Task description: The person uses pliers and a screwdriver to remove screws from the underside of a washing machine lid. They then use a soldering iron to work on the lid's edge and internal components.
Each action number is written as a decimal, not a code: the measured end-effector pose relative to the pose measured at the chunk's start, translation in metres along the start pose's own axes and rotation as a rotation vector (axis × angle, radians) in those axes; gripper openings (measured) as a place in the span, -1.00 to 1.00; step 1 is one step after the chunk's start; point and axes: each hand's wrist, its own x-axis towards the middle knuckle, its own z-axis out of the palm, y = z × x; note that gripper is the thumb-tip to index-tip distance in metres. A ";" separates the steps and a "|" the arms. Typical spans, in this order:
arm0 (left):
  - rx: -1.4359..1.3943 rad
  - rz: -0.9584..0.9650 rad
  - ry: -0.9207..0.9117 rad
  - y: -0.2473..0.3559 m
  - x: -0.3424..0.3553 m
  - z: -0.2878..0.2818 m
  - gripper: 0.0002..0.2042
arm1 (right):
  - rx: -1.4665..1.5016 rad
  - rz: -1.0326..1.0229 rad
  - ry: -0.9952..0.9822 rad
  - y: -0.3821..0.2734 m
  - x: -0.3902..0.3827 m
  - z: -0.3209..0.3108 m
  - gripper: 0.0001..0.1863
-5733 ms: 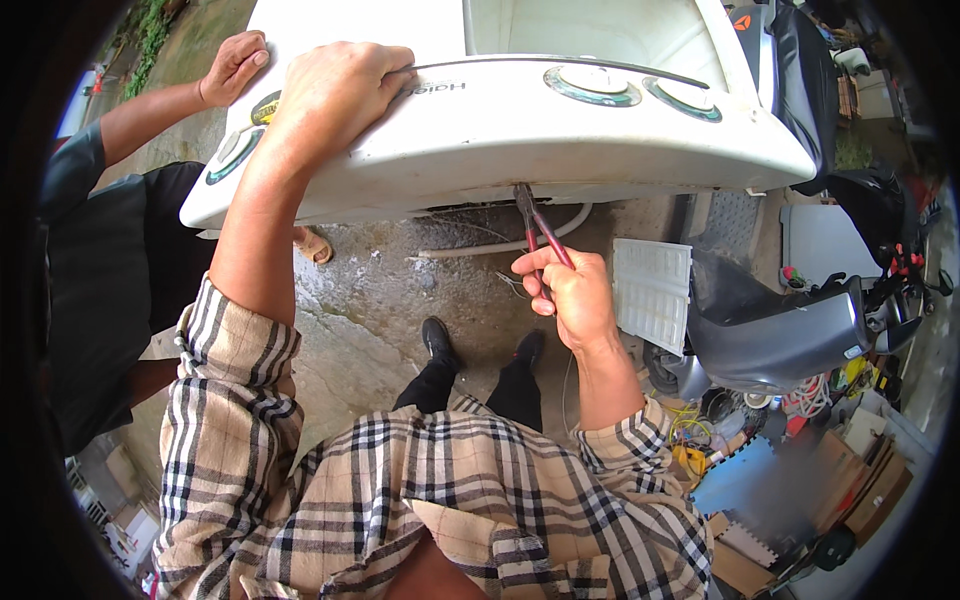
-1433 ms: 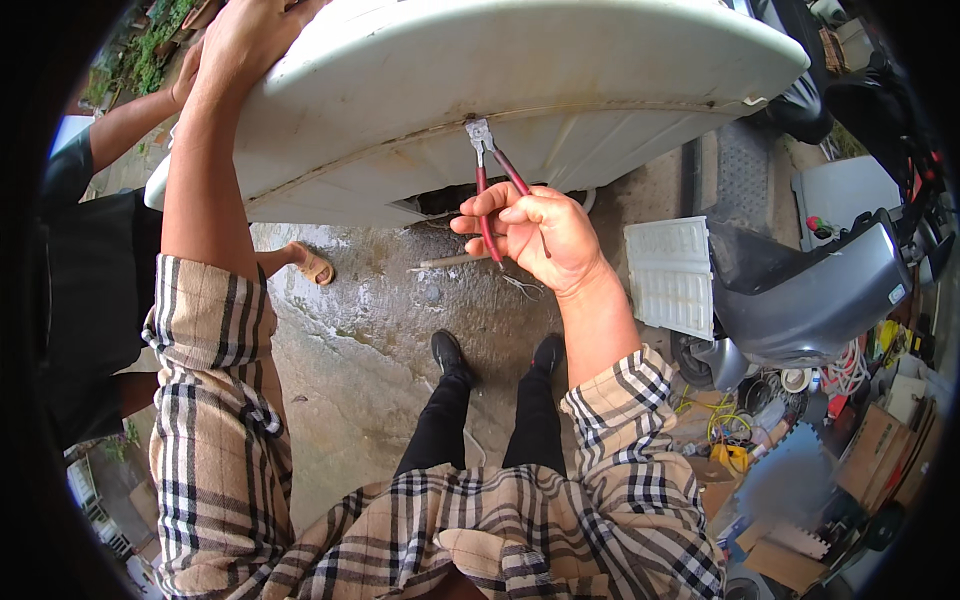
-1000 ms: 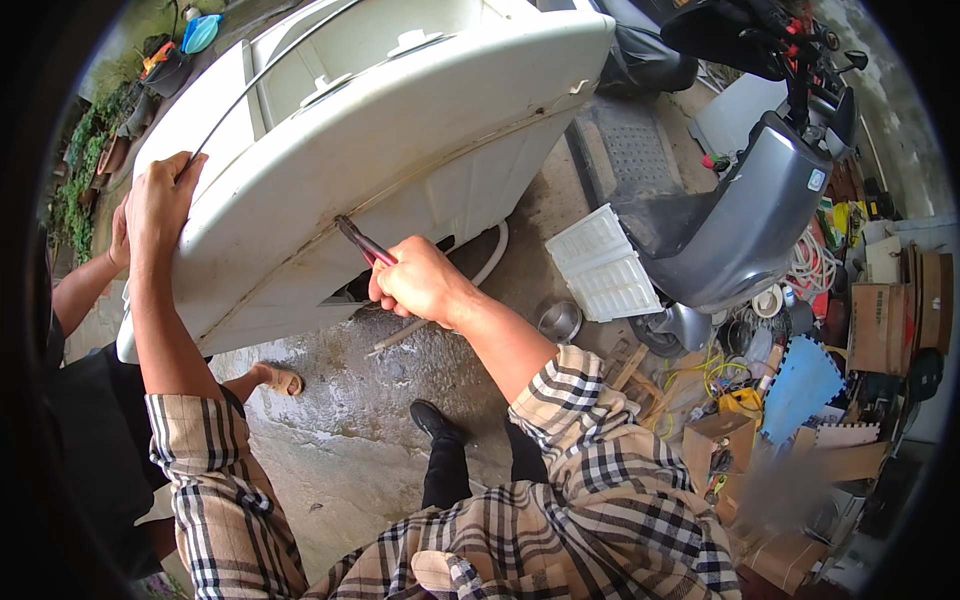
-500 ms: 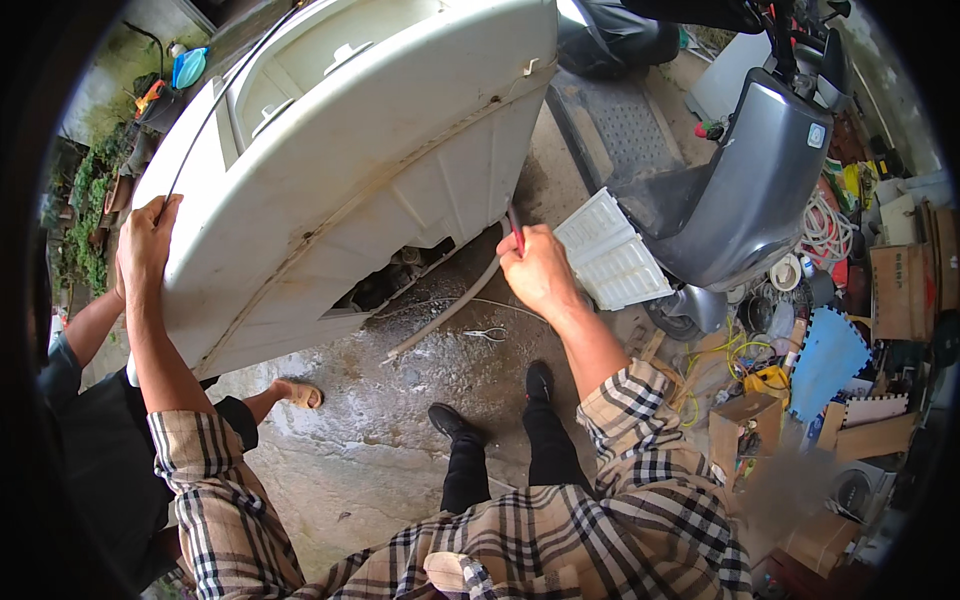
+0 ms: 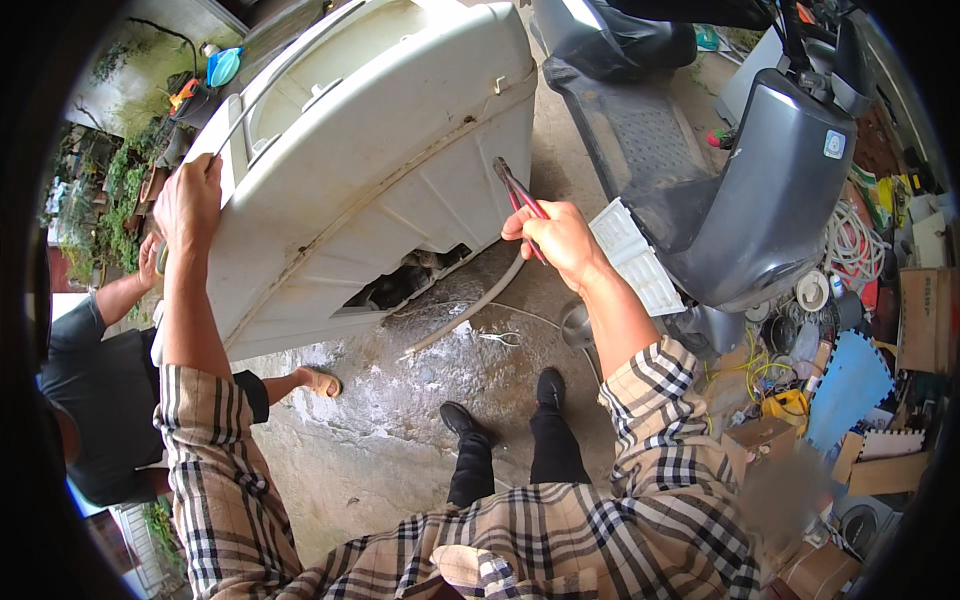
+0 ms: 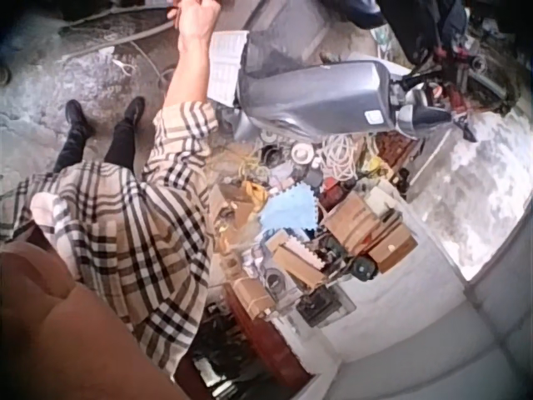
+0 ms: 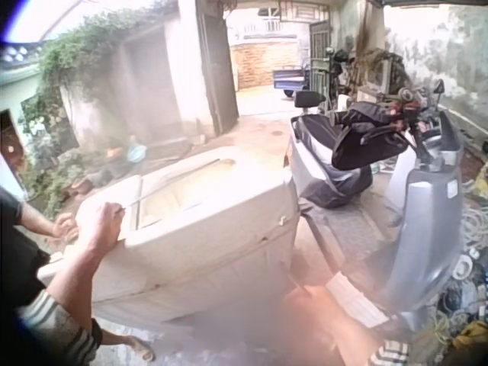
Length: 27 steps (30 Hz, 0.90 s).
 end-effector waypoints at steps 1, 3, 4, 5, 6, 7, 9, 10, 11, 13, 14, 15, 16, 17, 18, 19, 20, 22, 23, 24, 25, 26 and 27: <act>-0.029 -0.005 0.008 0.009 0.003 -0.003 -0.70 | 0.067 -0.018 -0.043 -0.003 0.002 0.002 -0.77; -0.052 -0.006 0.017 0.019 0.006 -0.009 -0.68 | 0.181 -0.032 -0.135 -0.014 0.006 0.007 -0.75; -0.073 -0.019 0.007 0.017 0.009 -0.005 -0.67 | 0.240 -0.037 -0.186 -0.021 0.006 0.013 -0.73; -0.096 -0.073 -0.016 0.013 0.004 -0.009 -0.67 | 0.289 -0.039 -0.252 -0.028 0.004 0.018 -0.69; -0.132 -0.122 -0.042 0.016 -0.001 -0.011 -0.67 | 0.294 -0.038 -0.276 -0.031 0.004 0.019 -0.69; -0.139 -0.156 -0.014 0.015 -0.004 -0.012 -0.67 | 0.300 -0.036 -0.299 -0.033 0.006 0.019 -0.68; -0.150 -0.221 0.042 0.010 -0.007 -0.010 -0.67 | 0.294 -0.006 -0.340 -0.037 0.012 0.023 -0.68; -0.137 -0.223 0.030 0.006 -0.004 -0.010 -0.67 | 0.290 -0.007 -0.341 -0.039 0.015 0.026 -0.68; -0.123 -0.224 0.018 0.001 -0.001 -0.009 -0.67 | 0.287 -0.009 -0.342 -0.042 0.017 0.030 -0.68; -0.104 -0.230 0.000 -0.001 -0.001 -0.011 -0.70 | 0.279 0.004 -0.355 -0.044 0.021 0.032 -0.68; -0.099 -0.231 -0.005 -0.001 -0.001 -0.014 -0.72 | 0.275 0.015 -0.364 -0.045 0.023 0.031 -0.68; -0.095 -0.232 -0.009 0.000 -0.001 -0.015 -0.74 | 0.272 0.026 -0.373 -0.045 0.025 0.030 -0.68; -0.102 -0.231 -0.004 -0.001 -0.001 -0.014 -0.74 | 0.279 0.025 -0.381 -0.046 0.026 0.029 -0.68; -0.110 -0.228 0.001 -0.002 -0.002 -0.013 -0.74 | 0.286 0.023 -0.387 -0.047 0.026 0.029 -0.68; -0.120 -0.227 0.008 -0.003 -0.002 -0.012 -0.74 | 0.292 0.018 -0.393 -0.050 0.025 0.029 -0.68; -0.119 -0.227 0.005 -0.004 -0.003 -0.011 -0.74 | 0.280 0.028 -0.388 -0.054 0.023 0.030 -0.68; -0.118 -0.226 0.002 -0.005 -0.003 -0.010 -0.74 | 0.269 0.034 -0.398 -0.054 0.022 0.029 -0.67; -0.116 -0.232 0.000 -0.008 -0.002 -0.011 -0.75 | 0.247 0.042 -0.422 -0.059 0.023 0.028 -0.66; -0.118 -0.237 0.001 -0.010 -0.002 -0.011 -0.75 | 0.244 0.043 -0.425 -0.062 0.022 0.028 -0.66; -0.124 -0.241 0.003 -0.012 -0.005 -0.010 -0.75 | 0.239 0.042 -0.424 -0.062 0.019 0.030 -0.65; -0.121 -0.242 0.002 -0.014 -0.008 -0.010 -0.75 | 0.233 0.040 -0.423 -0.061 0.016 0.032 -0.65; -0.117 -0.244 0.000 -0.015 -0.012 -0.012 -0.75 | 0.231 0.042 -0.429 -0.060 0.015 0.034 -0.65; -0.116 -0.244 -0.001 -0.015 -0.013 -0.013 -0.75 | 0.229 0.044 -0.432 -0.060 0.015 0.033 -0.64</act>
